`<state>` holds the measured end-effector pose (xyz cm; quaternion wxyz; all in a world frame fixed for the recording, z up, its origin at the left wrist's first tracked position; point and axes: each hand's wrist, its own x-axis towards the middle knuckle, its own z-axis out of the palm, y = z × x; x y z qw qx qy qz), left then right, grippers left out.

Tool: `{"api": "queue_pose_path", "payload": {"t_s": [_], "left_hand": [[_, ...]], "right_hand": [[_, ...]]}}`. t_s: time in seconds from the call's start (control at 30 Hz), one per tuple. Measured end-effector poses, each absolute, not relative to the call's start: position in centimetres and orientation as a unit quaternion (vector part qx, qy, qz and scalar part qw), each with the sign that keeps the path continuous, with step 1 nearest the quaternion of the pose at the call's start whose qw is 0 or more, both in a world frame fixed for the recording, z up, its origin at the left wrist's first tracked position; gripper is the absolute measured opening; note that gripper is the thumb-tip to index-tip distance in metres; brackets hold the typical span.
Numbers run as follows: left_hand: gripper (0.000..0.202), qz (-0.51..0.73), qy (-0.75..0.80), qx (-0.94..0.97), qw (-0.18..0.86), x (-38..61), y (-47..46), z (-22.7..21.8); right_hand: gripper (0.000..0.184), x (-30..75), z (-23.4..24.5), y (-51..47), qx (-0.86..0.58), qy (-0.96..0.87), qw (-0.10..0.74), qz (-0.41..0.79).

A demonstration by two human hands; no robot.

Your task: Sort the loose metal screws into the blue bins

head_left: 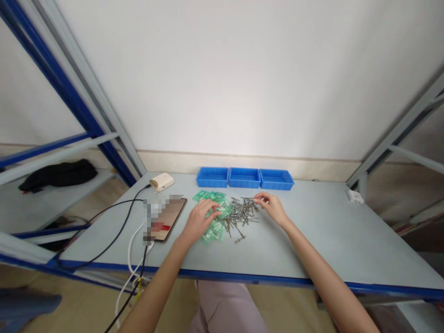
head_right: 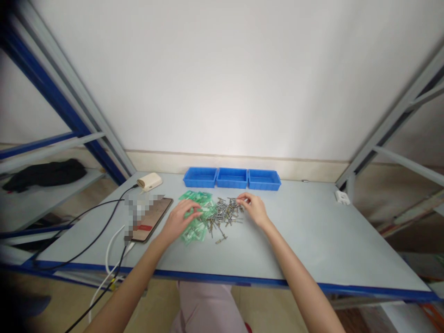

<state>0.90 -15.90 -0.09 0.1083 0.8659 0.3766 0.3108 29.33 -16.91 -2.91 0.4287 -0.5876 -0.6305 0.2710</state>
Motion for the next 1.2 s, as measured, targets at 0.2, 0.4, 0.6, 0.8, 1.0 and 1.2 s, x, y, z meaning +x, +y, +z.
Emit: {"api": "queue_pose_path", "payload": {"t_s": [0.2,0.4,0.6,0.8,1.0,1.2], "left_hand": [[0.017,0.297,0.322,0.899,0.030,7.0,-11.7,-1.3],[0.018,0.365,0.365,0.856,0.004,6.9,-10.7,-3.2],[0.013,0.283,0.336,0.898,0.014,6.0,-10.8,-2.8],[0.022,0.305,0.353,0.884,0.019,6.2,-10.9,-3.2],[0.023,0.346,0.348,0.869,0.070,6.7,-11.3,-3.4],[0.024,0.349,0.359,0.863,0.066,6.7,-11.4,-3.4]], "right_hand": [[0.026,25.2,-3.6,-12.0,-0.544,-0.630,0.459,0.310],[0.030,24.5,-5.3,-12.4,-0.536,-0.621,0.466,0.331],[0.027,24.0,-5.2,-13.6,-0.533,-0.625,0.456,0.343],[0.022,24.4,-4.2,-14.3,-0.532,-0.673,0.455,0.239],[0.026,24.6,-3.8,-14.7,-0.544,-0.689,0.440,0.189],[0.027,24.4,-3.7,-14.8,-0.557,-0.696,0.409,0.196]]}}
